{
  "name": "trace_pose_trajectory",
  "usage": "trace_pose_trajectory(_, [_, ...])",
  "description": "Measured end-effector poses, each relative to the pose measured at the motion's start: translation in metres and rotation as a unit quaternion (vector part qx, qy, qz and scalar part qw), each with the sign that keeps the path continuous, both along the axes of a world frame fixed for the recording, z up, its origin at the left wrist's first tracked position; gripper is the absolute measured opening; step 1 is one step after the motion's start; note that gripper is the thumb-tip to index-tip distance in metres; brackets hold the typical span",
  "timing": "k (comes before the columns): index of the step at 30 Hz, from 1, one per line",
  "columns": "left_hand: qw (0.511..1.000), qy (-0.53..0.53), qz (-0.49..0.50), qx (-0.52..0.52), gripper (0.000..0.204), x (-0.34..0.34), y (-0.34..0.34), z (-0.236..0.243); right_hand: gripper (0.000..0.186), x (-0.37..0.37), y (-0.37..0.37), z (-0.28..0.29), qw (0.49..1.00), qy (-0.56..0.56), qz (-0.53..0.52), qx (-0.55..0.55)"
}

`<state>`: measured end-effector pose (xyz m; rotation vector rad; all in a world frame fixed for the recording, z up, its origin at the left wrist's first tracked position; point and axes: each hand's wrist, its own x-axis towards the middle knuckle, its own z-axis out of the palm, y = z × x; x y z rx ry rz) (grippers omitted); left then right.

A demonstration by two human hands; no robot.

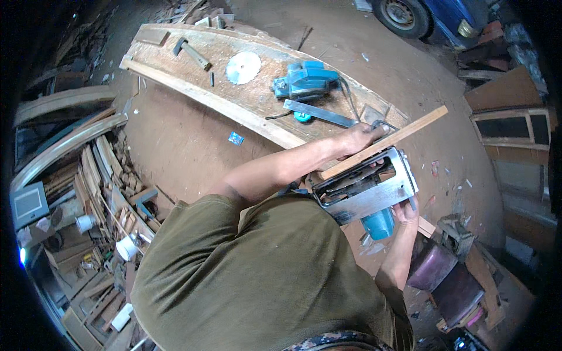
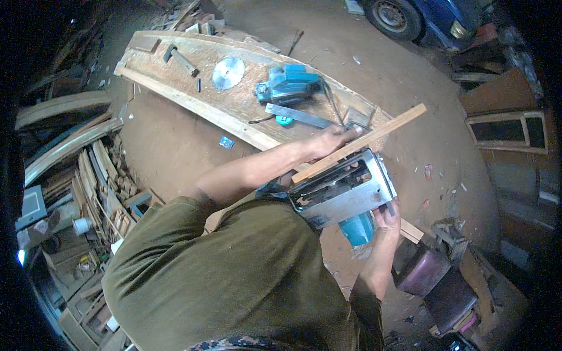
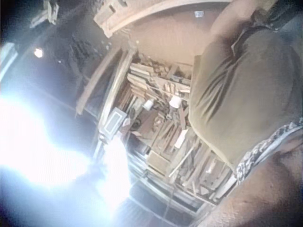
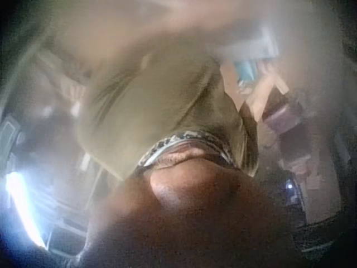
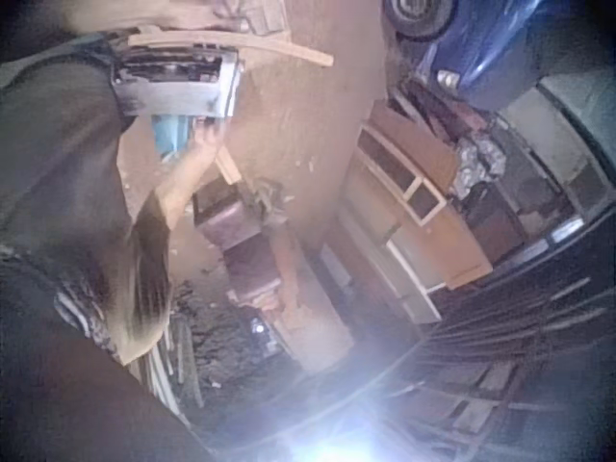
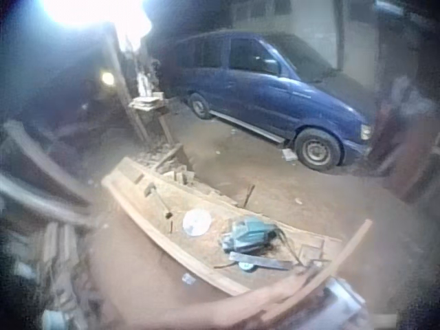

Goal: The person uses a circular saw to cut a long wooden plank into smaller sections. They measure the wood with a tape measure and a metal ruler, mark the cut lines, and then perform the cuts. The person adjusts the saw's depth and alignment between cuts.

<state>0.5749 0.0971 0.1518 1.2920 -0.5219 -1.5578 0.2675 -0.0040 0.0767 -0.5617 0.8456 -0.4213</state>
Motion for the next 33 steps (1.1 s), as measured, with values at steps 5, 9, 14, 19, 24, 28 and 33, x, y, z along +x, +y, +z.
trace_pose_trajectory(5, [0.998,0.051,-0.006,-0.022,0.055,0.0,-0.001,-0.006,0.022,-0.007,-0.032,0.014,0.98,0.004,0.093,0.177])
trace_pose_trajectory(9, [0.995,0.086,0.015,-0.044,0.053,-0.002,-0.005,-0.022,0.028,-0.006,-0.013,0.005,0.998,-0.002,0.037,0.051])
trace_pose_trajectory(14, [0.997,0.065,0.019,-0.021,0.055,0.002,0.0,-0.011,0.044,0.008,0.016,0.023,0.994,-0.095,0.005,-0.044])
trace_pose_trajectory(19, [0.992,0.12,0.021,-0.018,0.058,0.007,0.003,-0.033,0.045,-0.001,0.01,-0.004,0.981,-0.155,0.075,-0.084])
trace_pose_trajectory(24, [0.99,0.139,0.03,-0.011,0.052,0.012,0.003,-0.025,0.04,0.024,0.018,0.01,0.984,-0.119,0.083,-0.102])
trace_pose_trajectory(28, [0.993,0.112,0.001,0.021,0.036,0.013,0.001,-0.011,0.04,0.025,0.014,-0.004,0.975,-0.116,0.126,-0.14])
trace_pose_trajectory(33, [0.998,0.053,0.001,0.02,0.035,0.017,0.003,-0.032,0.045,0.033,0.026,0.013,0.975,-0.072,0.106,-0.181])
